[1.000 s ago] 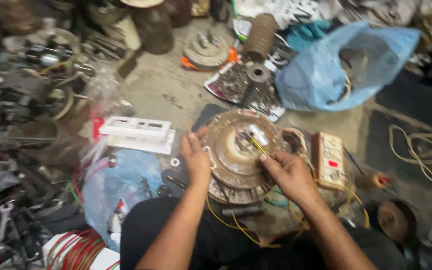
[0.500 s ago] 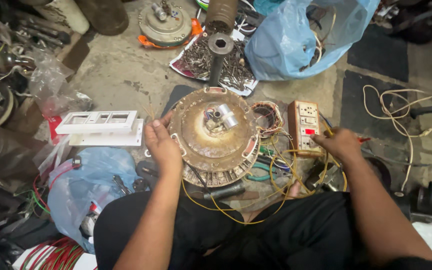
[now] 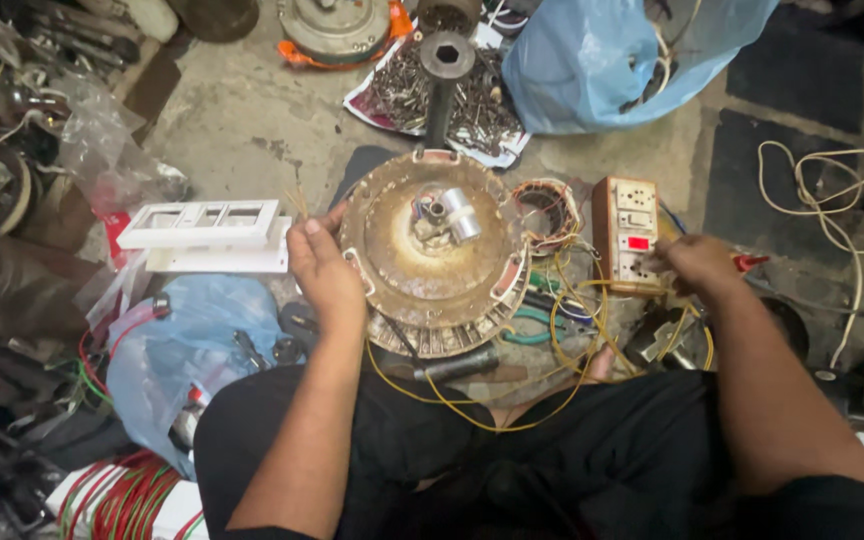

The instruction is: The person sits on the floor in a cluttered workshop and works on a disassembled electric motor. They use a multimeter to test the windings, mark the motor housing with a pen, and manipulate the internal wires and components.

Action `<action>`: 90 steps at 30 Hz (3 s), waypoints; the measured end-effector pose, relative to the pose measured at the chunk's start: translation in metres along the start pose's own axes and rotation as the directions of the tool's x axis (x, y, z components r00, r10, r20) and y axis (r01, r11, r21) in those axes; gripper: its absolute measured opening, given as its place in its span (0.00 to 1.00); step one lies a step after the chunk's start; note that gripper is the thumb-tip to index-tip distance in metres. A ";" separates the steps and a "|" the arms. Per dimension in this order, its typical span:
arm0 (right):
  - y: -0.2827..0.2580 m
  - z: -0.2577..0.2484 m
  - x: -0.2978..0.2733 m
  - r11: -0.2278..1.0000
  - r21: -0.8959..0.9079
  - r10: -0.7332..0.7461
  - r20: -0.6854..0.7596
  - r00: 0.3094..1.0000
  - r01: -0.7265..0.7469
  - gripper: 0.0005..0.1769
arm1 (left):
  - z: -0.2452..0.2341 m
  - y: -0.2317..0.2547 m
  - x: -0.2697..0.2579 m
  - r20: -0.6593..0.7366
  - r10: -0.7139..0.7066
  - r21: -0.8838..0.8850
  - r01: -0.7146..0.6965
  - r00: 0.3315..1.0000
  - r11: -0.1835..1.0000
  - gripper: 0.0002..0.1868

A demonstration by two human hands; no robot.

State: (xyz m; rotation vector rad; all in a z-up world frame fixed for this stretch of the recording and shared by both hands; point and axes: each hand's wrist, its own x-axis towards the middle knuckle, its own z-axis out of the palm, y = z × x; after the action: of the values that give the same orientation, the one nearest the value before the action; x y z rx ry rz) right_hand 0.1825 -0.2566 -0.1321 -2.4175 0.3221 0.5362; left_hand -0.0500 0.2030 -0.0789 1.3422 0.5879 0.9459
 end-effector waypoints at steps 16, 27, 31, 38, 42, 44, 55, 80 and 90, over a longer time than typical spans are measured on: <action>0.003 -0.013 -0.028 0.965 -0.151 -0.251 -0.290 0.924 0.214 0.25 | 0.021 0.118 -0.121 0.422 0.278 0.174 -0.379 0.863 0.909 0.17; -0.016 -0.002 -0.056 0.883 -0.134 -0.462 -0.088 0.882 0.449 0.22 | 0.063 0.125 -0.162 0.763 0.107 0.358 -0.555 0.637 0.751 0.16; -0.045 0.049 -0.079 0.799 -0.054 -0.514 0.456 0.726 0.599 0.19 | 0.033 0.124 -0.170 0.854 0.162 0.300 -0.722 0.494 0.623 0.17; -0.062 0.127 -0.107 0.459 -0.472 -0.526 0.538 0.658 0.753 0.17 | -0.013 0.120 -0.127 0.600 0.300 0.432 -0.615 0.742 0.659 0.12; -0.058 0.130 -0.095 0.395 -0.629 -0.483 0.478 0.734 0.670 0.12 | -0.022 0.105 -0.079 0.370 0.367 0.568 -0.521 0.853 0.637 0.21; -0.057 0.133 -0.096 0.388 -0.640 -0.494 0.463 0.736 0.663 0.13 | -0.022 0.093 -0.068 0.336 0.347 0.567 -0.482 0.876 0.668 0.26; -0.068 0.136 -0.099 0.379 -0.669 -0.464 0.461 0.757 0.640 0.17 | -0.014 0.070 -0.072 0.432 0.218 0.594 -0.458 0.875 0.662 0.31; -0.061 0.136 -0.075 0.557 -0.555 -0.451 0.422 0.786 0.618 0.21 | -0.035 0.050 -0.044 0.051 0.199 0.466 -0.199 0.979 0.862 0.13; -0.075 0.107 -0.089 0.619 -0.541 -0.483 0.310 0.819 0.569 0.18 | -0.017 0.056 -0.055 0.208 0.303 0.394 -0.363 0.930 0.844 0.09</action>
State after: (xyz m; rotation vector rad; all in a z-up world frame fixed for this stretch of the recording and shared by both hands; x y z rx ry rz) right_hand 0.0981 -0.1225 -0.1288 -2.8798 -0.7482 0.5793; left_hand -0.1057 0.1645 -0.0361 1.9393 0.4761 1.0284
